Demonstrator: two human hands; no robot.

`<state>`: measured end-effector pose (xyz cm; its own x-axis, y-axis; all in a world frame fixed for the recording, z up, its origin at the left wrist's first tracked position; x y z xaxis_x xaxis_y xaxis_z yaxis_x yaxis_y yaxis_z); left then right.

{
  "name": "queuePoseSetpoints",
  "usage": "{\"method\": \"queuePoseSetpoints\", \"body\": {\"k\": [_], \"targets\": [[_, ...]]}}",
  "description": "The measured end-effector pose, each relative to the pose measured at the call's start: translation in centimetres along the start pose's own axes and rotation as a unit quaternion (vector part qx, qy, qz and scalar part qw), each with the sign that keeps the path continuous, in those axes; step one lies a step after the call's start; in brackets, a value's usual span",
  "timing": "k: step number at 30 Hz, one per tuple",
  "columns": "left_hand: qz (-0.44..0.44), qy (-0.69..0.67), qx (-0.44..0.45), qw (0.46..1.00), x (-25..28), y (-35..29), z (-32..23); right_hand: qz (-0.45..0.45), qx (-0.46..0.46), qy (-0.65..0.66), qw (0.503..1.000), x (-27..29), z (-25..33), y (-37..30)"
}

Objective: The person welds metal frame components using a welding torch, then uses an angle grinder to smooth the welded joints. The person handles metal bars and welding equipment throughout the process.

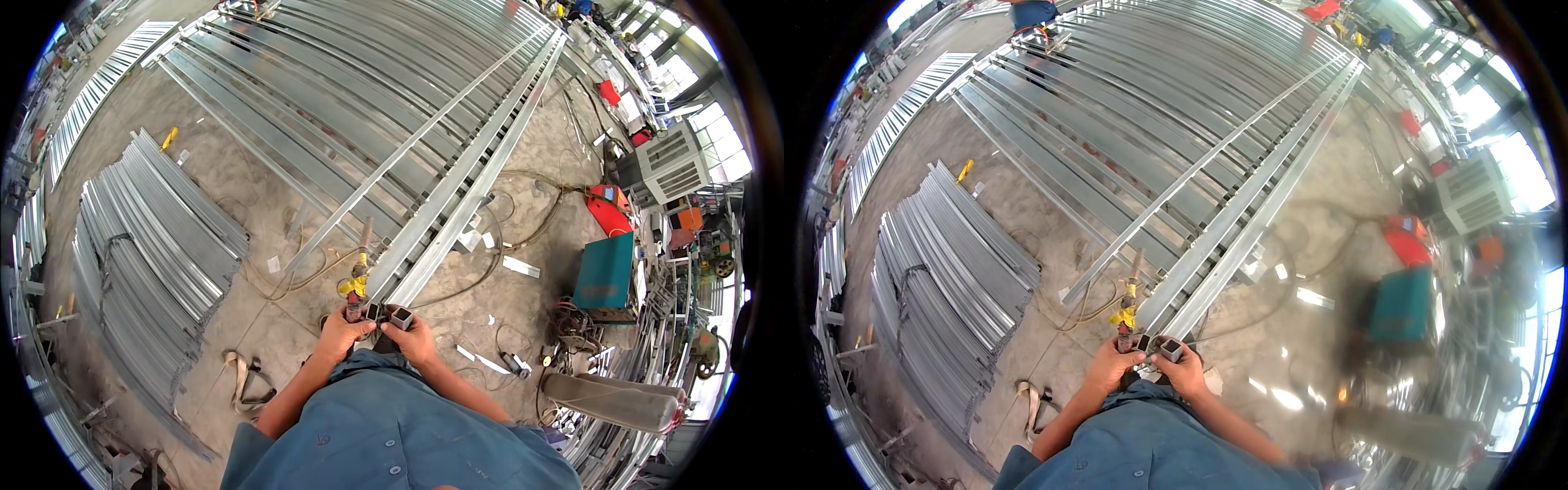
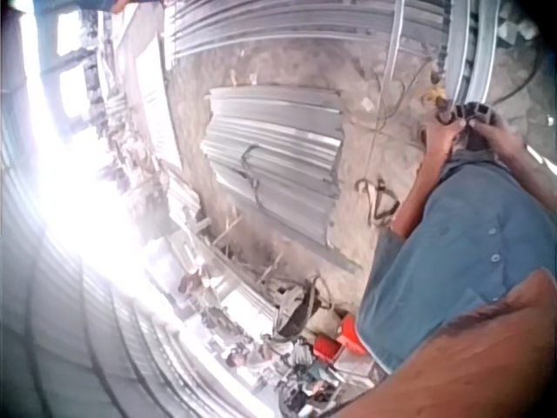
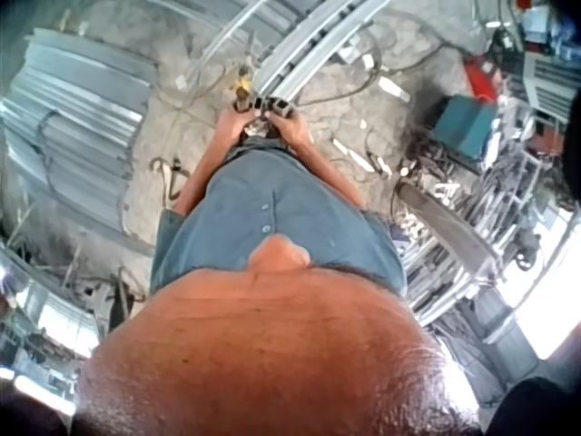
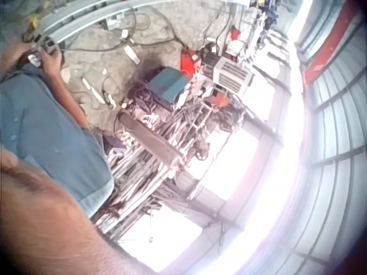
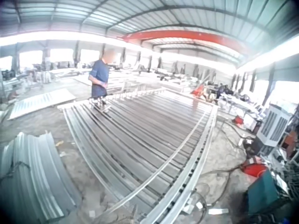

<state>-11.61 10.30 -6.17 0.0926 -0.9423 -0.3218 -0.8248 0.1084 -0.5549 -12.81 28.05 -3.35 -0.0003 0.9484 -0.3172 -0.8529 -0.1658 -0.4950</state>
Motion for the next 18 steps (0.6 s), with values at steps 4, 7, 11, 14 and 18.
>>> {"method": "queuePoseSetpoints", "body": {"k": [4, 7, 11, 14, 18], "targets": [[0.013, -0.022, -0.016, 1.000, -2.4, 1.2, 0.6, 0.045, 0.012, -0.052, 0.998, 1.7, 1.0, 1.7], [0.009, 0.029, 0.003, 1.000, -2.8, 0.6, -0.3, 0.082, -0.031, -0.038, 0.995, 1.8, 1.6, 1.3], [0.016, 0.054, 0.007, 0.998, -3.1, 0.0, -0.6, 0.106, 0.000, -0.099, 0.989, 1.3, 2.4, 1.1], [0.040, 0.039, 0.032, 0.998, -3.4, -0.1, -0.7, 0.100, 0.035, -0.188, 0.977, 1.7, 2.3, 1.7], [0.008, 0.026, -0.005, 1.000, -1.8, 0.6, 0.1, 0.038, 0.090, -0.253, 0.963, 2.1, 2.9, 2.1]]}}
Point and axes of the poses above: each hand's wrist, its own y-axis towards the middle knuckle, its own x-axis out of the back of the hand, z = x × y, the point moved 7 cm from there along y, towards the middle knuckle, and after that the axes turned 9 degrees about y, right-handed, at the moved point
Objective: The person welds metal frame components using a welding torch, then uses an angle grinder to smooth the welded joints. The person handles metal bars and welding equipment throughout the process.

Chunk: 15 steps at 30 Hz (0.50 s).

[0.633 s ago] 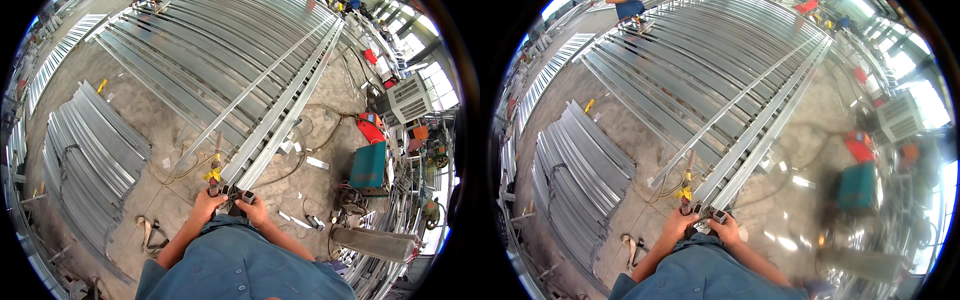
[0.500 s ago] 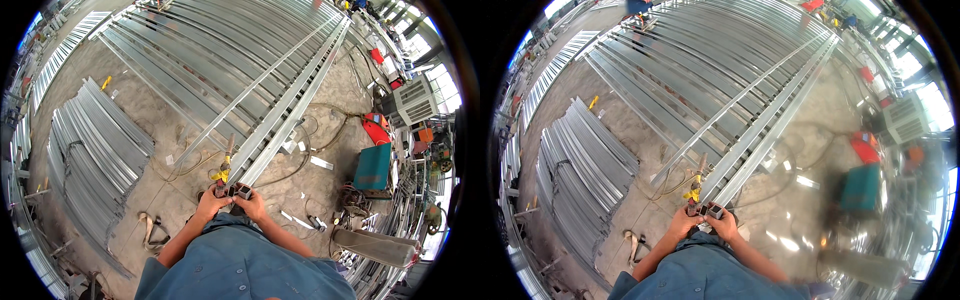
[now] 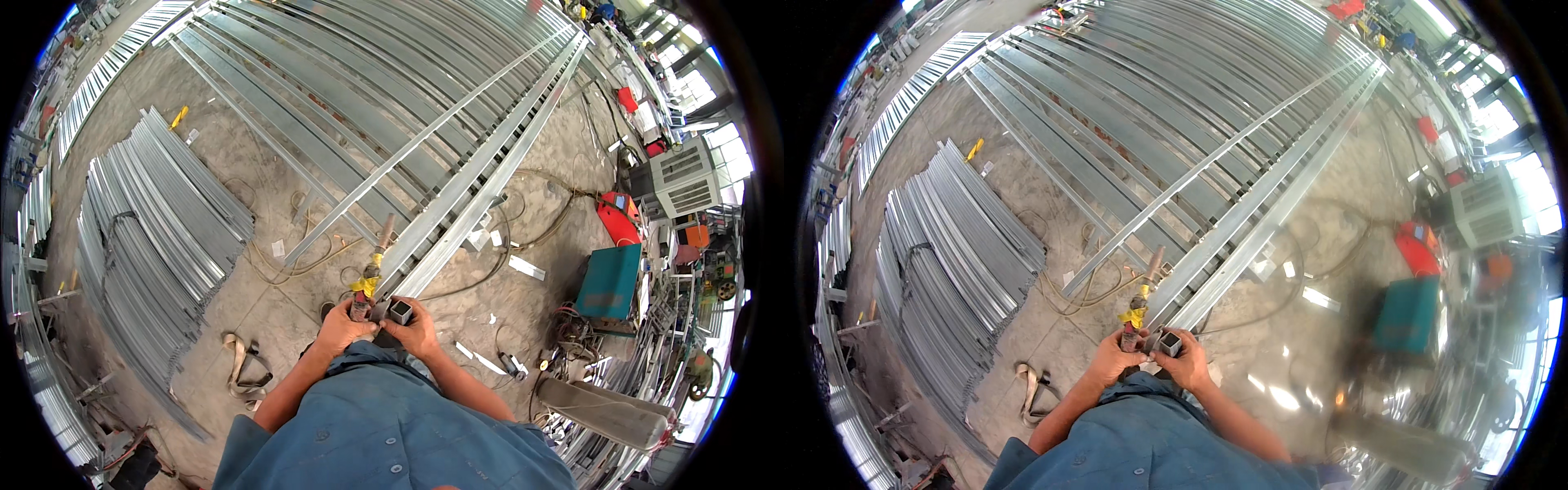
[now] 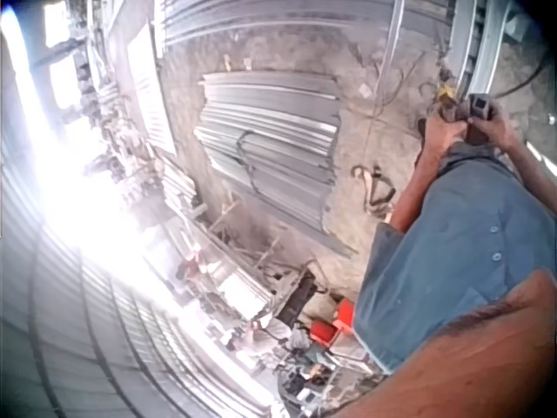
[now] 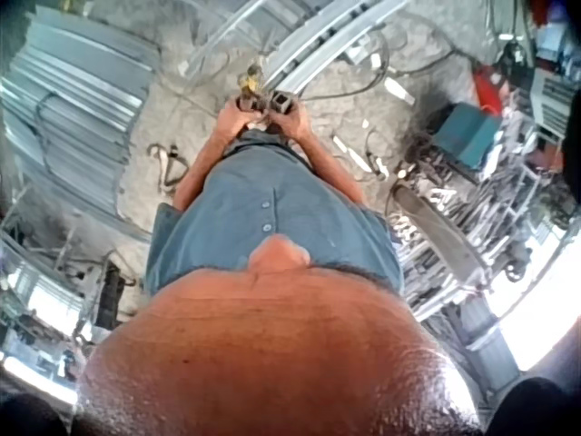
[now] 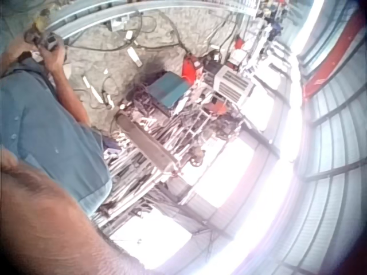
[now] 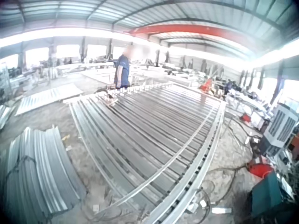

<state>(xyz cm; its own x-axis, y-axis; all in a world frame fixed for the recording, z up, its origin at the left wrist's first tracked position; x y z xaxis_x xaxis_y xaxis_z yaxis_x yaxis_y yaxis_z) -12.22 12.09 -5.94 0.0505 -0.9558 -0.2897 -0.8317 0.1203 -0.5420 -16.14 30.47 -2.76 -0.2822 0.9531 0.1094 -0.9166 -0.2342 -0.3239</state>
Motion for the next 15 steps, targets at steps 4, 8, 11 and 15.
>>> {"method": "queuePoseSetpoints", "body": {"k": [4, 8, 11, 15], "targets": [[-0.058, -0.043, -0.027, 0.997, 3.3, -0.2, 1.2, -0.067, 0.057, -0.097, 0.991, 0.9, 2.1, 1.6], [-0.101, -0.090, -0.020, 0.991, 5.7, -1.8, 1.0, -0.084, 0.068, -0.189, 0.976, 0.8, 3.3, 2.9], [-0.116, -0.106, -0.017, 0.987, 6.9, -3.0, 1.5, -0.081, 0.064, -0.242, 0.965, 0.6, 1.9, 4.0], [-0.138, -0.113, -0.016, 0.984, 7.9, -3.9, 2.3, -0.082, 0.045, -0.252, 0.963, 0.0, 1.6, 4.8]]}}
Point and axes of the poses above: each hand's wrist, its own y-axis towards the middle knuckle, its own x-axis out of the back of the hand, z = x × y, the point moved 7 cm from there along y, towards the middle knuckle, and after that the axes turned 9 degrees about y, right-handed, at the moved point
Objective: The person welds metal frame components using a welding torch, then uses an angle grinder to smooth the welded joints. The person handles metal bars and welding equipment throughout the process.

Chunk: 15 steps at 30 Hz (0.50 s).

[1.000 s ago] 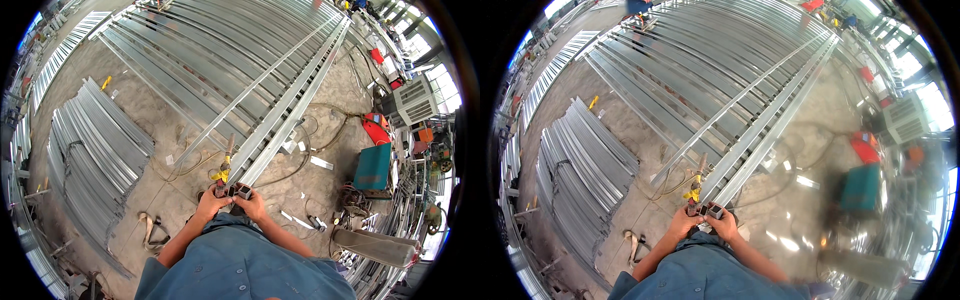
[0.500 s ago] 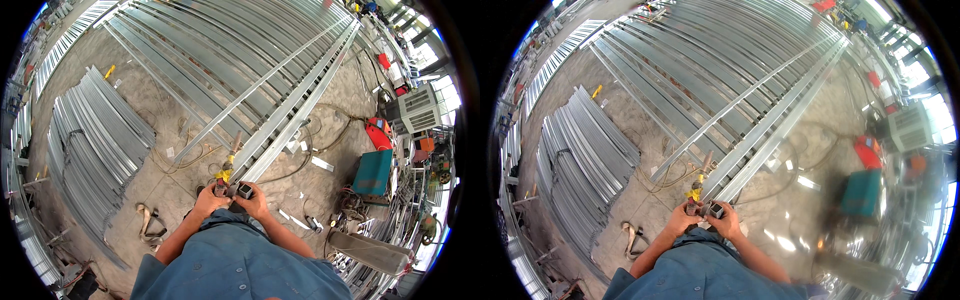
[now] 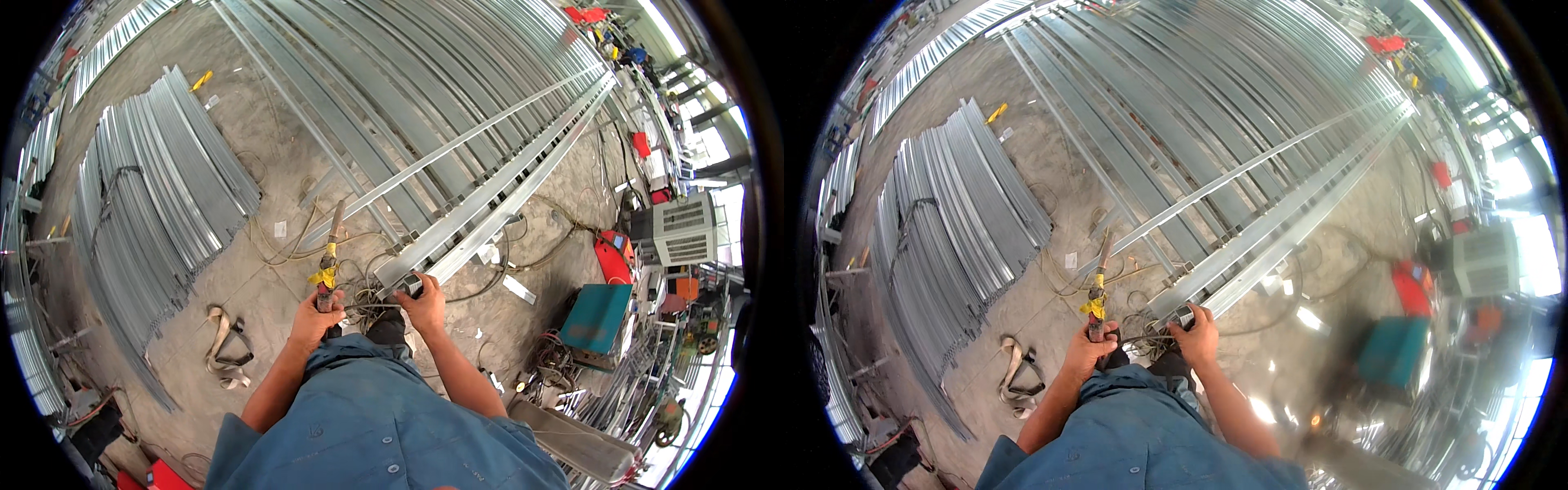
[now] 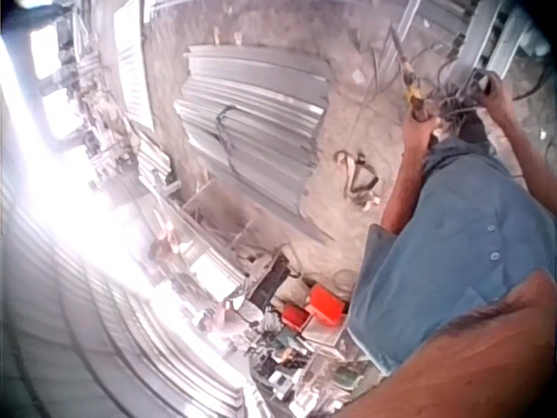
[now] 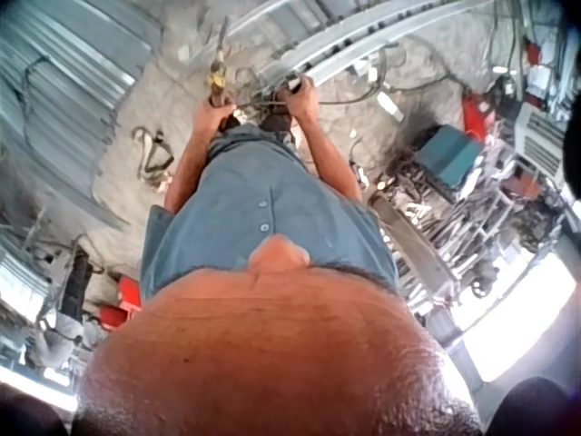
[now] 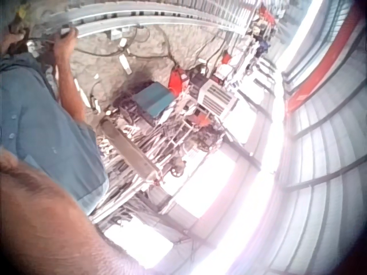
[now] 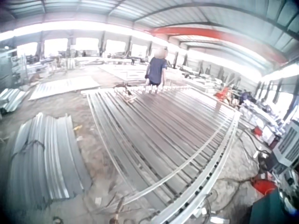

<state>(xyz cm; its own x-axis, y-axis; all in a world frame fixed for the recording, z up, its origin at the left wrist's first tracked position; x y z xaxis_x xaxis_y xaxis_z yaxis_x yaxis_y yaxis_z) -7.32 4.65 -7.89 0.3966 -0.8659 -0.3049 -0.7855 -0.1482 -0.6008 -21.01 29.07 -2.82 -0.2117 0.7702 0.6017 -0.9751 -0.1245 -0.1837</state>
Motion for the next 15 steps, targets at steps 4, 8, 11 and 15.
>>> {"method": "queuePoseSetpoints", "body": {"k": [4, 8, 11, 15], "targets": [[-0.012, -0.011, -0.015, 1.000, 0.8, 0.1, 1.0, 0.008, 0.006, -0.021, 1.000, -0.8, 0.0, 0.4], [-0.008, -0.033, -0.015, 0.999, 1.0, 0.2, 1.3, 0.027, 0.002, -0.089, 0.996, -1.5, 0.8, 0.6], [-0.009, -0.057, -0.021, 0.998, 1.0, 0.1, 1.4, 0.038, -0.014, -0.115, 0.993, -1.7, 0.7, 0.6], [-0.010, -0.065, -0.030, 0.997, 1.2, -0.1, 1.5, 0.055, -0.026, -0.135, 0.989, -1.5, 0.8, 0.7]]}}
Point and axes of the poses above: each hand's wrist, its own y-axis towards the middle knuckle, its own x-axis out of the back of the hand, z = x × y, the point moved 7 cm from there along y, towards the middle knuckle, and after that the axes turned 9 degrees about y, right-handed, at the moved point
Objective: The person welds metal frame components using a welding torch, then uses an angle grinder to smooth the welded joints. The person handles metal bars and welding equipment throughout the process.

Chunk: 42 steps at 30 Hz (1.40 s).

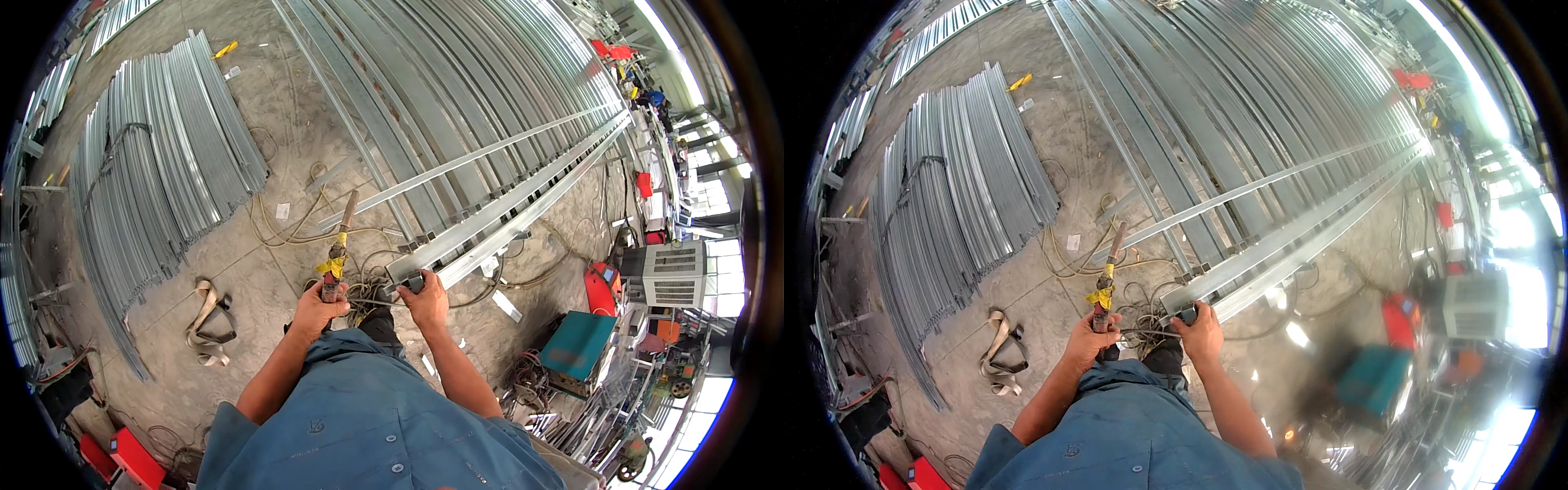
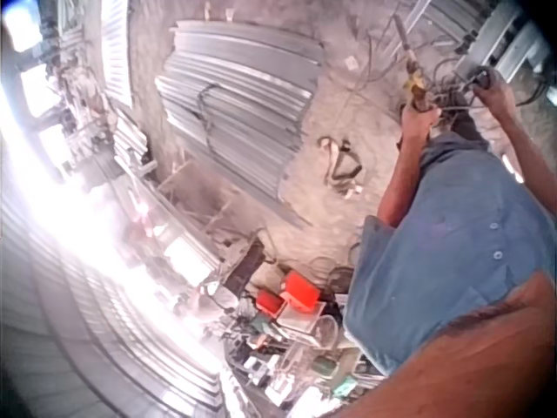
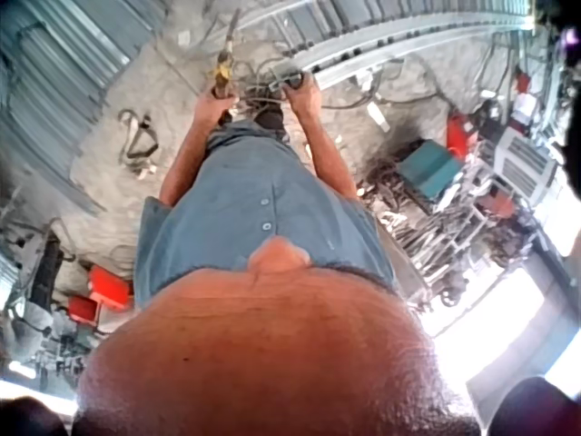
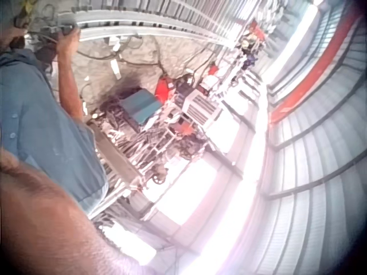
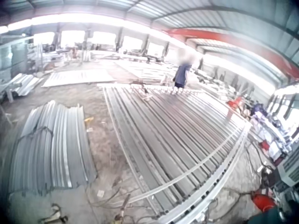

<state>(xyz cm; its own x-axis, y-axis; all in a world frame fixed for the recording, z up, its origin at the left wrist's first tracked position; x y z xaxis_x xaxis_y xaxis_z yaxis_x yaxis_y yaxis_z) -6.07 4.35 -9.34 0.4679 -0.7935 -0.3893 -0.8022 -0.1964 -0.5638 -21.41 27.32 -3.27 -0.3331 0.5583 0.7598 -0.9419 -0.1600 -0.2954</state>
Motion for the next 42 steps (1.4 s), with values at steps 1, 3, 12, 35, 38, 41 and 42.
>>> {"method": "queuePoseSetpoints", "body": {"k": [1, 3, 12, 35, 38, 41, 42], "targets": [[-0.001, -0.008, -0.005, 1.000, 0.1, -0.1, 0.0, 0.000, 0.006, -0.004, 1.000, 0.0, 0.0, 0.0], [-0.005, -0.018, -0.005, 1.000, 0.1, -0.3, 0.3, 0.000, 0.020, -0.013, 1.000, 0.0, -0.1, 0.1], [-0.109, -0.067, -0.078, 0.989, -0.1, -5.1, 2.5, 0.057, 0.028, 0.059, 0.996, 1.2, -1.8, 2.3], [-0.261, -0.153, -0.140, 0.943, -13.0, -10.5, 13.5, 0.206, 0.396, -0.134, 0.885, 2.8, 0.4, 3.5], [-0.282, -0.169, -0.131, 0.935, -13.2, -11.4, 13.8, 0.209, 0.401, -0.160, 0.878, 2.9, 0.7, 3.8], [-0.283, -0.191, -0.144, 0.929, -13.1, -11.8, 14.2, 0.214, 0.417, -0.145, 0.871, 3.5, 1.6, 3.3], [-0.285, -0.197, -0.149, 0.926, -13.0, -11.9, 14.3, 0.212, 0.434, -0.134, 0.865, 3.5, 2.0, 3.2]]}}
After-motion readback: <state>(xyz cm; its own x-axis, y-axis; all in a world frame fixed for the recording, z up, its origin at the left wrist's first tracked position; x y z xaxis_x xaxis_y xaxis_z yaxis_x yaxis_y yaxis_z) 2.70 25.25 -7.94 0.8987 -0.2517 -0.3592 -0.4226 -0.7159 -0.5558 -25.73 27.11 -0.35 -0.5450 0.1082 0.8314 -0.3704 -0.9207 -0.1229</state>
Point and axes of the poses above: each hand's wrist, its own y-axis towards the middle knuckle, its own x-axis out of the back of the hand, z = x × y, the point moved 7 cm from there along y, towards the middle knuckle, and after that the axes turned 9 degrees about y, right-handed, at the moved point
